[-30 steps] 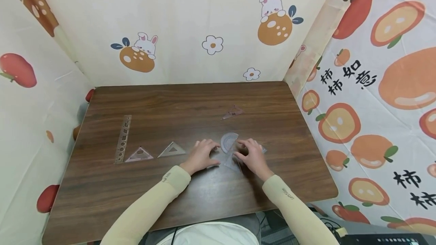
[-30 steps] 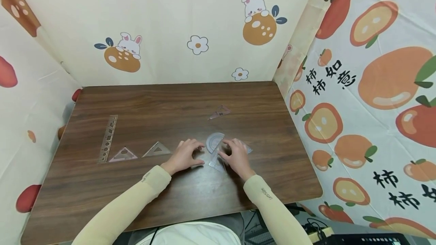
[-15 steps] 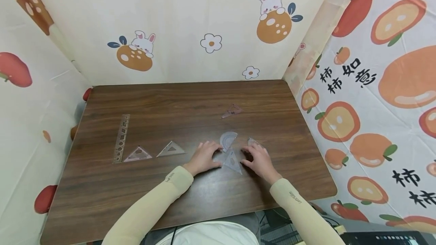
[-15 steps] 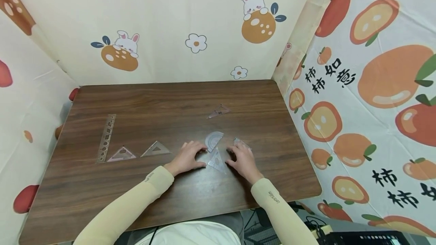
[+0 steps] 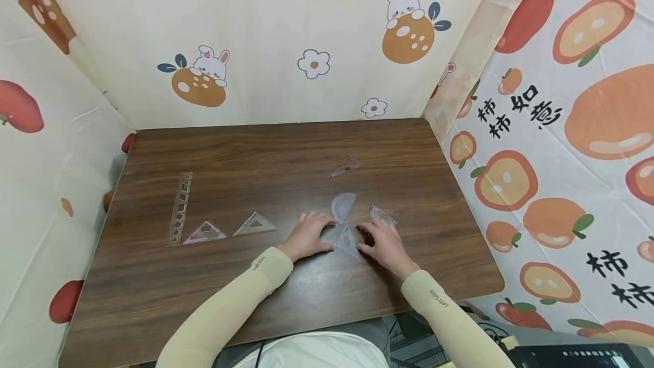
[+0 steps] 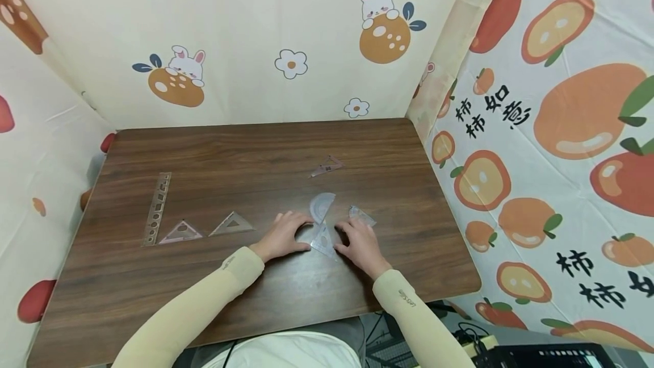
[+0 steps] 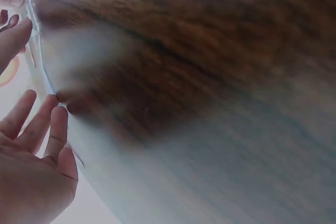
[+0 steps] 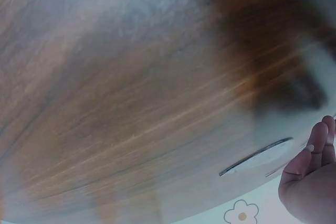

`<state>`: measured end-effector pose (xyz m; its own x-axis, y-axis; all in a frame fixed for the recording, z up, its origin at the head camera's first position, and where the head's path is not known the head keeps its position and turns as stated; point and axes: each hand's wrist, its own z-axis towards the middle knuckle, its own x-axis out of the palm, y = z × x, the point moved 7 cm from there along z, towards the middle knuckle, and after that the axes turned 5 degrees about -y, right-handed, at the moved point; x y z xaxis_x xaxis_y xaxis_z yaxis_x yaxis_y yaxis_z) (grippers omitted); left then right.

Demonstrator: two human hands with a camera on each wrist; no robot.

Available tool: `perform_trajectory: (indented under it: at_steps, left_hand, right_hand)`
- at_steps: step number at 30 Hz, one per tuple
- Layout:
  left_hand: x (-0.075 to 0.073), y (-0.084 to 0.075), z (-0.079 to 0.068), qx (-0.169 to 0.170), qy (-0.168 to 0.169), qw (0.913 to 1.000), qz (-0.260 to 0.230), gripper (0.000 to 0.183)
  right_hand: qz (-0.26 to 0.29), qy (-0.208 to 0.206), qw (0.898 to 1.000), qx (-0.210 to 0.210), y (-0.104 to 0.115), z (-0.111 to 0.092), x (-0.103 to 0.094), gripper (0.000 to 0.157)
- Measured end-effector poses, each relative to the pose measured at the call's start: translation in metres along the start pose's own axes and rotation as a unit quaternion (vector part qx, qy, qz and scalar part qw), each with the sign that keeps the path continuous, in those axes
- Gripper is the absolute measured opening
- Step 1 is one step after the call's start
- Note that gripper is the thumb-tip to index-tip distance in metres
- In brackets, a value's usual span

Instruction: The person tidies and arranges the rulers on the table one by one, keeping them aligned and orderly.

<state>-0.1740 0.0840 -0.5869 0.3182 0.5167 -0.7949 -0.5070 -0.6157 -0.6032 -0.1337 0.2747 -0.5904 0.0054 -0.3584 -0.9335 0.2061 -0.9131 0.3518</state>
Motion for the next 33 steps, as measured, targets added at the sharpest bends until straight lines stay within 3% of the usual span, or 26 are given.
perform_trajectory:
  at_steps: [17,33]
  left_hand:
    - [0.008,0.0,0.003,-0.001,0.037,0.9993,0.006,0.081]
    - [0.004,0.009,-0.015,-0.02,0.007,0.9983,0.054,0.104]
  right_hand:
    - [-0.023,-0.019,0.999,-0.024,0.028,0.004,0.01,0.063]
    - [-0.04,-0.049,0.997,-0.036,0.05,0.02,0.024,0.069]
